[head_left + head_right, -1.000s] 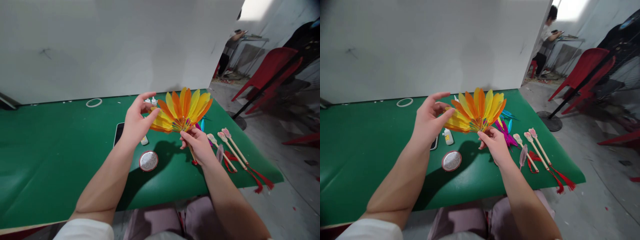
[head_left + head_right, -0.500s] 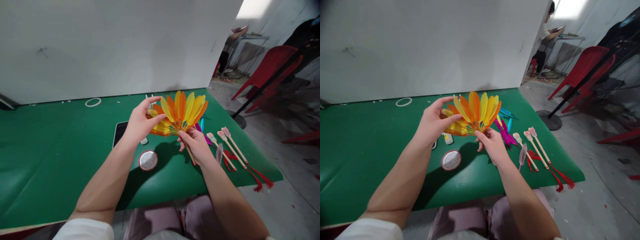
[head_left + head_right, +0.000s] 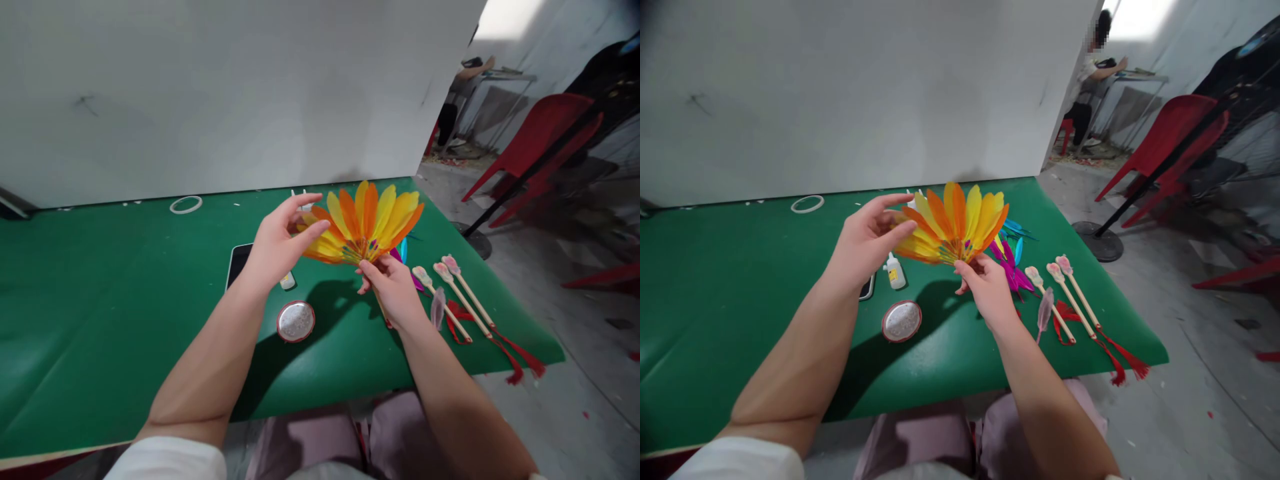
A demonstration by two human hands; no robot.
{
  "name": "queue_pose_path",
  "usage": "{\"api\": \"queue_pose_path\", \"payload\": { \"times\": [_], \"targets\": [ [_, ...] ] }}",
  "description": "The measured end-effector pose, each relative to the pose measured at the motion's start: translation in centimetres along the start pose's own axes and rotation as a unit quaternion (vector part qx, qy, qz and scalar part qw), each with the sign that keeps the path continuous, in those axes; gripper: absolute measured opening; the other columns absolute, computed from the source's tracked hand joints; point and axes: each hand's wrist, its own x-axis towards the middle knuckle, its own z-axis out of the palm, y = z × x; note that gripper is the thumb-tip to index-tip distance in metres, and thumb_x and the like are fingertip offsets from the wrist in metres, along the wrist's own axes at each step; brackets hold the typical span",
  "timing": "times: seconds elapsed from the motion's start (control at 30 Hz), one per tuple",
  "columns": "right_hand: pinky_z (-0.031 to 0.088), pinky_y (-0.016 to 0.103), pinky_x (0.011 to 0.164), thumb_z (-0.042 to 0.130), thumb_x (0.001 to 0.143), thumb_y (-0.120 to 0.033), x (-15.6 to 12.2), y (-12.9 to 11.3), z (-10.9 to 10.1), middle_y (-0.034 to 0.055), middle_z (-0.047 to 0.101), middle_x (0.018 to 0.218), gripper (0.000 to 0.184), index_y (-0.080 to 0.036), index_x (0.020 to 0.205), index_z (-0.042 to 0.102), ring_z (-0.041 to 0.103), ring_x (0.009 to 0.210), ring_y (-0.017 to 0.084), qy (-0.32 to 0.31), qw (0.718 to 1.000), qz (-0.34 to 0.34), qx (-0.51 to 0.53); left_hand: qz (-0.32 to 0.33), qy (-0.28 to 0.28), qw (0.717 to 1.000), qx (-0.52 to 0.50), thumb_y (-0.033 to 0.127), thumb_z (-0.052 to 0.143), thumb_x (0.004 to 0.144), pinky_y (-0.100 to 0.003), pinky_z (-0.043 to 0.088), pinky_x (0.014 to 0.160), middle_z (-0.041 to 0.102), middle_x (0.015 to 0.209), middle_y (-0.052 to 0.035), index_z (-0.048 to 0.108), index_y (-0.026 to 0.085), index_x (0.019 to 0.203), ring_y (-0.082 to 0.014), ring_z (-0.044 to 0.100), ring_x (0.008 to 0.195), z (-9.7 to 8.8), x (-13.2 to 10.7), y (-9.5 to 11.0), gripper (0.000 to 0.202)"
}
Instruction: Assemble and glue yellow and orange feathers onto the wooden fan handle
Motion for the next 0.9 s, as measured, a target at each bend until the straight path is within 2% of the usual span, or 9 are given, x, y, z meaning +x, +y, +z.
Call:
{"api": "queue_pose_path", "payload": {
  "times": [0.1,0.2,0.37,0.47,0.57,0.67,0.77,0.83,0.9],
  "targets": [
    [0.049,0.021,0.048,0.066,0.071,-0.035,0.1,-0.3,-0.1,-0.0009,0.062,0.068,0.02,-0.017,0.078,0.064,0.052,0.05,0.007,-0.001,0.999,-0.009,-0.052,0.04,0.045,0.998,0.013,0.033,0.061,0.077,-0.035,0.05,0.083,0.065,0.102,-0.007,0.057,0.021,0.111,-0.0202,0.061,0.098,-0.4,0.2,0.1,0.037],
    [0.048,0.022,0.05,0.063,0.072,-0.033,-0.1,-1.2,0.1,0.0009,0.063,0.075,0.02,-0.016,0.083,0.065,0.053,0.053,0.008,-0.025,0.994,0.005,-0.106,0.066,0.04,0.997,0.031,0.03,0.066,0.073,-0.038,0.046,0.091,0.062,0.112,-0.0082,0.054,0.02,0.115,-0.0216,0.056,0.109,-0.7,0.3,0.4,0.045],
    [0.048,0.022,0.052,0.058,0.075,-0.029,-0.7,-2.5,0.3,0.0026,0.065,0.08,0.022,-0.014,0.09,0.064,0.054,0.053,0.008,-0.085,0.979,0.043,-0.18,0.04,-0.013,0.999,0.018,0.026,0.068,0.07,-0.035,0.049,0.085,0.066,0.098,-0.0058,0.05,0.021,0.122,-0.0212,0.059,0.102,-0.8,0.0,0.8,0.055],
    [0.048,0.021,0.049,0.057,0.076,-0.032,-0.9,-2.4,0.1,0.0024,0.064,0.078,0.023,-0.014,0.088,0.064,0.053,0.053,0.008,-0.117,0.972,0.046,-0.197,0.02,-0.02,0.999,0.02,0.023,0.067,0.069,-0.033,0.051,0.079,0.067,0.082,-0.0021,0.053,0.021,0.119,-0.0195,0.063,0.089,-0.8,-0.1,0.9,0.052],
    [0.046,0.021,0.044,0.056,0.077,-0.037,-0.9,-2.1,-0.4,0.0022,0.064,0.076,0.028,-0.014,0.09,0.064,0.049,0.047,0.007,-0.151,0.965,0.051,-0.207,0.017,-0.015,0.999,0.028,0.022,0.067,0.069,-0.033,0.05,0.081,0.066,0.076,-0.0006,0.056,0.021,0.116,-0.0175,0.064,0.082,-0.8,-0.1,0.9,0.048],
    [0.047,0.022,0.045,0.053,0.08,-0.038,-0.7,-1.9,-1.2,0.0035,0.065,0.084,0.035,-0.017,0.105,0.062,0.049,0.047,0.007,-0.132,0.961,0.047,-0.236,0.03,0.017,0.999,0.029,0.023,0.064,0.072,-0.034,0.049,0.083,0.067,0.082,-0.0024,0.055,0.019,0.116,-0.0175,0.064,0.087,-1.3,0.0,1.1,0.046],
    [0.052,0.025,0.056,0.047,0.083,-0.032,-0.5,-1.8,-1.9,0.0051,0.063,0.099,0.044,-0.021,0.125,0.052,0.058,0.065,0.01,-0.099,0.957,0.0,-0.271,0.057,0.083,0.994,0.049,0.025,0.061,0.075,-0.034,0.047,0.087,0.067,0.091,-0.004,0.054,0.019,0.116,-0.0172,0.062,0.093,-2.2,0.3,0.8,0.041],
    [0.053,0.027,0.062,0.043,0.084,-0.029,-0.7,-1.4,-2.1,0.0061,0.061,0.104,0.047,-0.022,0.13,0.046,0.061,0.074,0.013,-0.088,0.945,-0.024,-0.314,0.065,0.122,0.987,0.078,0.026,0.059,0.077,-0.033,0.046,0.089,0.066,0.092,-0.0037,0.055,0.019,0.114,-0.0161,0.062,0.094,-2.9,0.2,0.1,0.038],
    [0.052,0.028,0.062,0.042,0.085,-0.027,-1.1,-0.8,-1.9,0.0065,0.063,0.102,0.046,-0.021,0.13,0.046,0.062,0.074,0.014,-0.061,0.921,-0.04,-0.383,0.055,0.142,0.982,0.109,0.027,0.057,0.079,-0.032,0.046,0.087,0.066,0.091,-0.0035,0.055,0.019,0.112,-0.0153,0.062,0.091,-3.5,-0.5,-1.1,0.035]
  ]
}}
